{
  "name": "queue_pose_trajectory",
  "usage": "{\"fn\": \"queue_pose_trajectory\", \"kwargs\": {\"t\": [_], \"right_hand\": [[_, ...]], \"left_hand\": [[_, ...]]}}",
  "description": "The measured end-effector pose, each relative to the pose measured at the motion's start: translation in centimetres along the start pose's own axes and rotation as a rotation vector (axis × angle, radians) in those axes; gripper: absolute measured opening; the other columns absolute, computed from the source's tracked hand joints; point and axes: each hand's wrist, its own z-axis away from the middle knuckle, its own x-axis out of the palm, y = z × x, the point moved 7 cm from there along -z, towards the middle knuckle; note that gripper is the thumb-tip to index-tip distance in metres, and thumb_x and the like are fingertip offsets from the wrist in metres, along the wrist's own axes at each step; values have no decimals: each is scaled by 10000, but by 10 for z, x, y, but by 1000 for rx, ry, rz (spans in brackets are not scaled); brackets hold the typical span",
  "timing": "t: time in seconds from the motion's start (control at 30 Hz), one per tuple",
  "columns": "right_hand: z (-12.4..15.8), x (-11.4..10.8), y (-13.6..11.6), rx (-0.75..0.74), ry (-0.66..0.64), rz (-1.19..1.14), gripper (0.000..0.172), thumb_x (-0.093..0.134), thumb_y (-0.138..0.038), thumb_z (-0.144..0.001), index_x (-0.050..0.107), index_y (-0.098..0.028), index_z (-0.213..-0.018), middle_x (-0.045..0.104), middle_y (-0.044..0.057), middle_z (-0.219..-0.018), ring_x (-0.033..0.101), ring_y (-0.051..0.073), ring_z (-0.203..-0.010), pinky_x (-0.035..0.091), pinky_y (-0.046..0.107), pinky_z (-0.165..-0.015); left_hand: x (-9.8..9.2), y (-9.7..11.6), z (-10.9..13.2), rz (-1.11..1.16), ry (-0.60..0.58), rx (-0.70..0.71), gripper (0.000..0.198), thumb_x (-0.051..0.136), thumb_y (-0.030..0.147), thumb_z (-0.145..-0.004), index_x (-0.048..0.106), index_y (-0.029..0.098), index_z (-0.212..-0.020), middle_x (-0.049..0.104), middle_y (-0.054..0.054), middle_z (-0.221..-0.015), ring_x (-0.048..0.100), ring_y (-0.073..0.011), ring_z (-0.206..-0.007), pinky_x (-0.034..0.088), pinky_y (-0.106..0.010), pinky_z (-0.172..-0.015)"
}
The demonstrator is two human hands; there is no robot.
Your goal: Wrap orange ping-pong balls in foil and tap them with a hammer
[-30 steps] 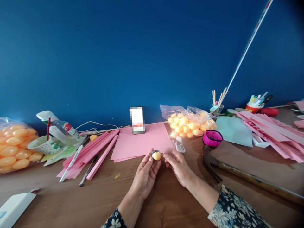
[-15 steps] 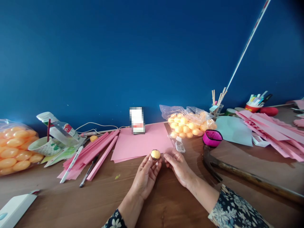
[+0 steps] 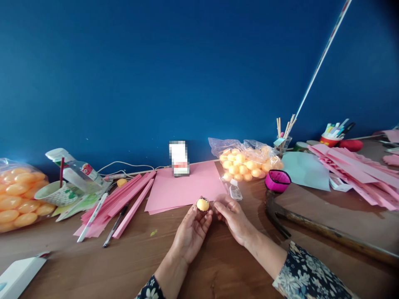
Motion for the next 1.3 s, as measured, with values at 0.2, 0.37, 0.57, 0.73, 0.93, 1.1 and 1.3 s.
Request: {"fn": "queue_pose_trajectory", "kwargs": {"t": [0.2, 0.37, 0.57, 0.73, 0.93, 1.1, 1.3], "right_hand": [[1, 1, -1, -9, 0, -11, 147, 615, -330, -760, 558, -198, -785, 535, -33, -675, 448, 85, -580, 367, 212, -534], [1, 1, 0, 14, 1, -5, 186, 629, -365, -741, 556, -201, -789, 526, -31, -669, 462, 97, -591, 376, 216, -540], [1, 0, 1, 15, -11, -29, 164, 616, -348, -756, 544, -207, -796, 507, -37, -656, 445, 91, -581, 372, 215, -548], [0, 2, 0, 7, -16, -36, 196, 629, -379, -737, 554, -203, -778, 514, -35, -666, 450, 98, -588, 371, 227, -552], [0, 3, 0, 10, -27, -39, 166, 613, -355, -759, 550, -204, -787, 518, -38, -676, 443, 90, -585, 371, 227, -560], [0, 2, -2, -9, -25, -22, 172, 606, -361, -760, 546, -202, -787, 511, -28, -676, 446, 98, -585, 376, 227, -551], [1, 2, -3, 10, -5, -21, 182, 624, -369, -742, 553, -203, -766, 502, -40, -632, 433, 93, -555, 362, 223, -533]], "left_hand": [[-1, 0, -1, 70, -1, -39, 236, 508, 170, -817, 594, 94, -1023, 668, -103, -891, 639, -140, -777, 528, -235, -745], [0, 1, 1, -9, 13, 11, 346, 542, 183, -801, 547, 138, -1144, 661, -102, -961, 638, -142, -804, 522, -242, -758], [7, 4, 7, -230, -29, 172, 454, 574, 276, -786, 496, 212, -1229, 657, -80, -969, 636, -148, -797, 503, -287, -780], [7, 2, 8, -298, -39, 193, 486, 592, 320, -766, 503, 207, -1230, 663, -74, -906, 631, -153, -782, 494, -296, -774], [9, 2, 9, -310, -56, 175, 462, 568, 319, -784, 506, 203, -1227, 665, -84, -943, 627, -170, -834, 481, -312, -800], [7, 1, 8, -282, -37, 169, 478, 603, 315, -758, 521, 188, -1212, 668, -96, -951, 629, -171, -832, 480, -306, -794], [7, 5, 6, -229, -36, 152, 473, 615, 257, -756, 505, 236, -1215, 661, -72, -966, 634, -141, -807, 483, -291, -795]]}}
